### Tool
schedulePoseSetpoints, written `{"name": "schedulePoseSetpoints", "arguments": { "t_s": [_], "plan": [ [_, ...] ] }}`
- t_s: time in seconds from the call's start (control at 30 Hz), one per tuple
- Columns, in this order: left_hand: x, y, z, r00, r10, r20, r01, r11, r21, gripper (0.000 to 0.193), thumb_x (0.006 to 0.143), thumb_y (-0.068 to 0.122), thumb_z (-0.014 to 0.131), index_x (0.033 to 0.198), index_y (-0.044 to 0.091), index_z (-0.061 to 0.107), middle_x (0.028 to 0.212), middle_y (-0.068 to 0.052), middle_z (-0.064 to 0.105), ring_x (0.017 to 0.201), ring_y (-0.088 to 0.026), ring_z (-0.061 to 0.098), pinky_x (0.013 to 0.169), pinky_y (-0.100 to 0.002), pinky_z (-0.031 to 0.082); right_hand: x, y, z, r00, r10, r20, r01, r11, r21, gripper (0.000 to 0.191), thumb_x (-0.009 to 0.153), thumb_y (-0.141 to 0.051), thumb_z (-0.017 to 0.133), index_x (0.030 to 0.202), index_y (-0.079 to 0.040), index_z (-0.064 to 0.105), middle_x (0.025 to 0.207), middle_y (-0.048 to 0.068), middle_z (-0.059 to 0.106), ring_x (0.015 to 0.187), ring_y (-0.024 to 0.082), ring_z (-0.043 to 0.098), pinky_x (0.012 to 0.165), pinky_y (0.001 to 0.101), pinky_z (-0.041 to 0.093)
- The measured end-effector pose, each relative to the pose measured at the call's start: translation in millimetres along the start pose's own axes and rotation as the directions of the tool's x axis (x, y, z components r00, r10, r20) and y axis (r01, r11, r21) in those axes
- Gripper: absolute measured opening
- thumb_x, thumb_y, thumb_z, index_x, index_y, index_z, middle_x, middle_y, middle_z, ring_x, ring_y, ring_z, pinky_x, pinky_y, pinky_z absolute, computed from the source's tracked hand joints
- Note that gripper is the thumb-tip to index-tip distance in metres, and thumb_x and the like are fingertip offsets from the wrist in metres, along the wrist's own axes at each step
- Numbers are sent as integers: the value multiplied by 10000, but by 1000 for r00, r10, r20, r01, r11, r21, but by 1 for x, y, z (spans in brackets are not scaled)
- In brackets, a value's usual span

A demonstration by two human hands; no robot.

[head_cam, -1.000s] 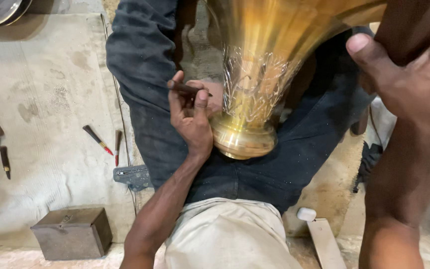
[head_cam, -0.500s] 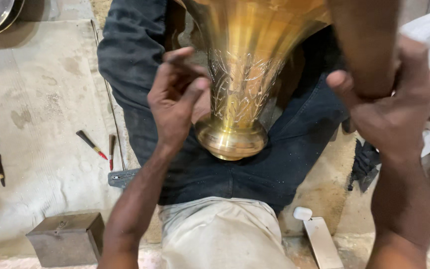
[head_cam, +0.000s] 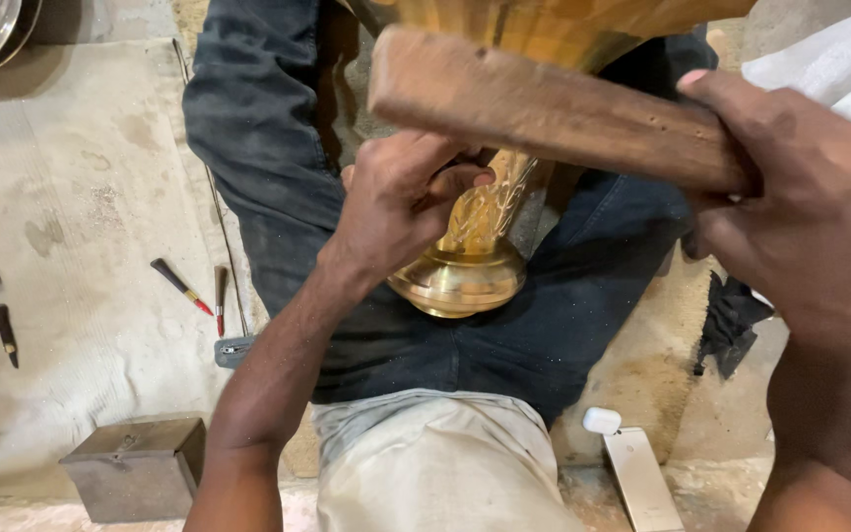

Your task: The person sits on the floor with a large brass vase held between their legs and, using a small chisel held in one hand and a wooden mallet in the other, repeatedly strikes the chisel to carve decorative floral patterns into the vase surface, repositioning the chisel around the pattern as they work.

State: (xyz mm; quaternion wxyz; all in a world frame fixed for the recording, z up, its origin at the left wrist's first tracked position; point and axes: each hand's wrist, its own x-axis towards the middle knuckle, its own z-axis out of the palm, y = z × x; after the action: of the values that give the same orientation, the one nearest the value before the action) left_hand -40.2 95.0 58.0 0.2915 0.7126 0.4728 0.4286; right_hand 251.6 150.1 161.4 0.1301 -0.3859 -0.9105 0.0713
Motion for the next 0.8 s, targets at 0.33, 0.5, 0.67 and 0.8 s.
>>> {"name": "schedulePoseSetpoints", "arguments": {
  "t_s": [0.33, 0.5, 0.67, 0.8],
  "plan": [
    [-2, -3, -1, 1000, -16, -17, 14, 993, -118, 321, 981, -121, 643, 1268, 21, 657, 1065, -101, 760, 976, -177, 785, 862, -294, 698, 21, -12, -8, 998, -21, 60, 22, 1000, -11, 543, 928, -21, 811, 1399, -111, 555, 1001, 106, 707, 867, 236, 740, 768, 333, 597],
    [0, -5, -3, 997, -74, 0, 74, 995, -61, 214, 964, -19, 788, 1135, 61, 687, 966, -83, 773, 838, -144, 777, 723, -272, 666, 12, -17, -8, 987, 89, 132, -59, 975, -214, 596, 787, -32, 805, 1342, -138, 614, 947, 111, 709, 798, 263, 717, 720, 382, 570],
    [5, -2, -5, 1000, -26, -9, 25, 995, -94, 281, 958, -28, 765, 1214, 33, 667, 986, -88, 762, 875, -150, 774, 745, -274, 666, 14, -23, -11, 993, 79, 84, -62, 980, -188, 576, 731, 15, 780, 1286, -83, 662, 940, 154, 703, 777, 314, 697, 699, 408, 551],
    [4, 1, -7, 999, 24, -31, -29, 978, -206, 298, 957, -123, 608, 1234, -15, 623, 1011, -108, 732, 929, -176, 770, 797, -289, 673, 24, -28, -15, 991, 131, 20, -128, 985, -114, 547, 780, 47, 777, 1305, -38, 653, 875, 181, 645, 767, 349, 672, 714, 418, 538]
  ]
}}
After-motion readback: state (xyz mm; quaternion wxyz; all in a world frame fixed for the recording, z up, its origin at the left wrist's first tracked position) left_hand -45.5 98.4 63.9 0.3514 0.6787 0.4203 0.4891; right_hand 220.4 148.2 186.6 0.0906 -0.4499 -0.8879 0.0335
